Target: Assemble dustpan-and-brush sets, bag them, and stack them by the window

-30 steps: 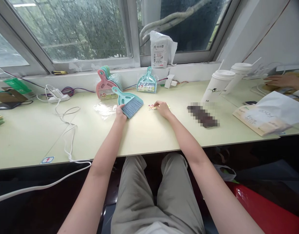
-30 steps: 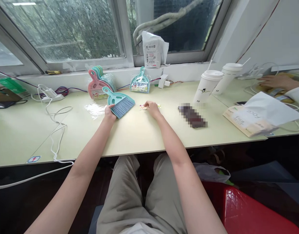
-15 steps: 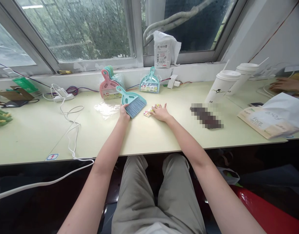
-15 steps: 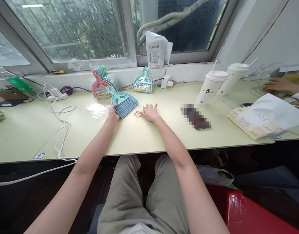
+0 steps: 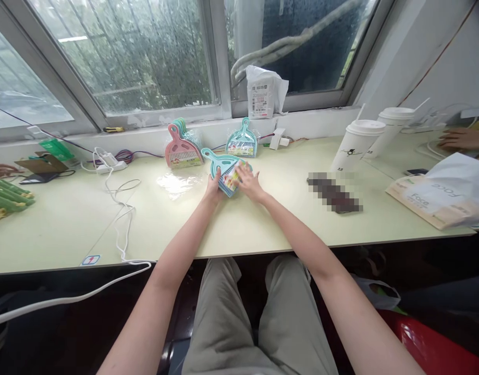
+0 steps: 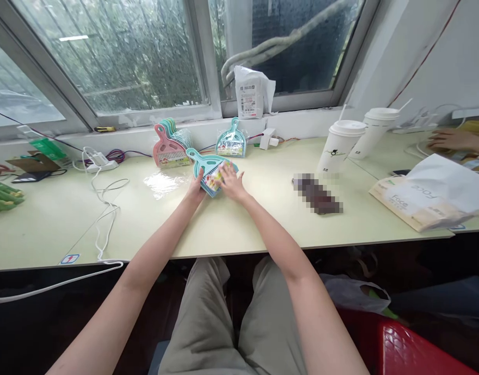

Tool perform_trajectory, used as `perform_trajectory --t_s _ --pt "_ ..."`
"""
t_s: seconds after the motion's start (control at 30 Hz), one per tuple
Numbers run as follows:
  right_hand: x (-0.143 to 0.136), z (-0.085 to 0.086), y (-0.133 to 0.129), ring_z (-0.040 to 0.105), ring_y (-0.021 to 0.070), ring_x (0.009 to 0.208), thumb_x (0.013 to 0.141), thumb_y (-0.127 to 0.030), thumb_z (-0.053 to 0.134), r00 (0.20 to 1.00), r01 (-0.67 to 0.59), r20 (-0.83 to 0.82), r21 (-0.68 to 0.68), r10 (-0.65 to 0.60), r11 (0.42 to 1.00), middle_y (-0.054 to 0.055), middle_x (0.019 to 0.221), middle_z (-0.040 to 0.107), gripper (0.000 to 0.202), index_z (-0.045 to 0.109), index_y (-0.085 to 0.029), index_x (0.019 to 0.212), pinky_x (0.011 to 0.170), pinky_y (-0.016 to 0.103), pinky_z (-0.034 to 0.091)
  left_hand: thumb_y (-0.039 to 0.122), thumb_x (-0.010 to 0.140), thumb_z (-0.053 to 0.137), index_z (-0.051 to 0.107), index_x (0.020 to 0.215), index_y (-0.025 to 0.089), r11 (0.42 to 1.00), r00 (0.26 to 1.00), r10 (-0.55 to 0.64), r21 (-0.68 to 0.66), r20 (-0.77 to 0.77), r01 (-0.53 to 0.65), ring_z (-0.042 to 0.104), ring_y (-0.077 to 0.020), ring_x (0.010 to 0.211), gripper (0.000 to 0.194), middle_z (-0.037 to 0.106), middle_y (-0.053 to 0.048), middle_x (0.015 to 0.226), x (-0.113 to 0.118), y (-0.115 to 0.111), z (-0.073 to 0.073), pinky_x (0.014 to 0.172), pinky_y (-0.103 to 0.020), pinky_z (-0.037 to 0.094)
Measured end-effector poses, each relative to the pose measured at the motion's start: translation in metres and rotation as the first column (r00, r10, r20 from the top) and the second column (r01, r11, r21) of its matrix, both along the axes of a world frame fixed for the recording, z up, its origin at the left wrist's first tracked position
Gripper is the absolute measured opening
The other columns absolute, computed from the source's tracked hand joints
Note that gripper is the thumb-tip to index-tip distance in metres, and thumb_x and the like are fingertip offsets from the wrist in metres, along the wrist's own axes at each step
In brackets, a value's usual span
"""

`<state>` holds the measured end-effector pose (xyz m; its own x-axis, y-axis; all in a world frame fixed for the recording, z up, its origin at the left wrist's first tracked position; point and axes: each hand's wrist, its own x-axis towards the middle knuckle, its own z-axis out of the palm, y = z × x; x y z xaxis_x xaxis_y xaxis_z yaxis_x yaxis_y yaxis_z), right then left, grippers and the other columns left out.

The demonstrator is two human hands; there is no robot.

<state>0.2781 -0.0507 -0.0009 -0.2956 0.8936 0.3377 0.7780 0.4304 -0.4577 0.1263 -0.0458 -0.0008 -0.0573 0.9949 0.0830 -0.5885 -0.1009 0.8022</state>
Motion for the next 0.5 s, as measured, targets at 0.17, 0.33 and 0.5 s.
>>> perform_trajectory --t_s 0.17,0.33,0.5 --pt "-0.017 -0.008 -0.012 -0.012 0.0233 0.150 0.097 -0.056 0.017 0.997 0.002 0.075 -0.038 0.001 0.999 0.005 0.163 -0.007 0.068 -0.002 -0.026 0.155 0.109 0.068 -0.012 0.021 0.066 0.080 0.057 0.115 0.022 0.994 0.995 -0.033 0.105 -0.096 0.043 0.064 -0.0230 0.109 0.054 0.069 -0.007 0.111 0.000 -0.007 0.006 0.099 -0.040 0.049" --pt "-0.013 -0.001 -0.012 -0.011 0.0254 0.150 0.096 -0.058 0.021 0.996 0.066 -0.061 -0.040 -0.069 0.997 0.008 0.163 -0.003 0.070 -0.001 -0.027 0.155 0.108 0.072 -0.007 0.003 0.056 0.075 0.059 0.113 0.018 0.999 0.991 -0.028 0.042 -0.128 0.033 0.066 -0.0255 0.102 0.061 0.070 -0.007 0.100 -0.004 -0.006 0.003 0.095 -0.043 0.050" --pt "-0.010 0.007 -0.010 0.011 0.0284 0.150 0.094 -0.054 0.039 0.777 0.168 -0.573 -0.210 -0.260 0.963 0.016 0.160 0.020 0.075 0.008 -0.021 0.154 0.112 0.065 0.020 0.007 0.059 0.074 0.060 0.110 0.018 0.995 0.993 -0.063 0.067 -0.097 0.070 0.063 -0.0285 0.109 0.054 0.069 -0.009 0.108 -0.008 -0.010 0.010 0.099 -0.043 0.048"
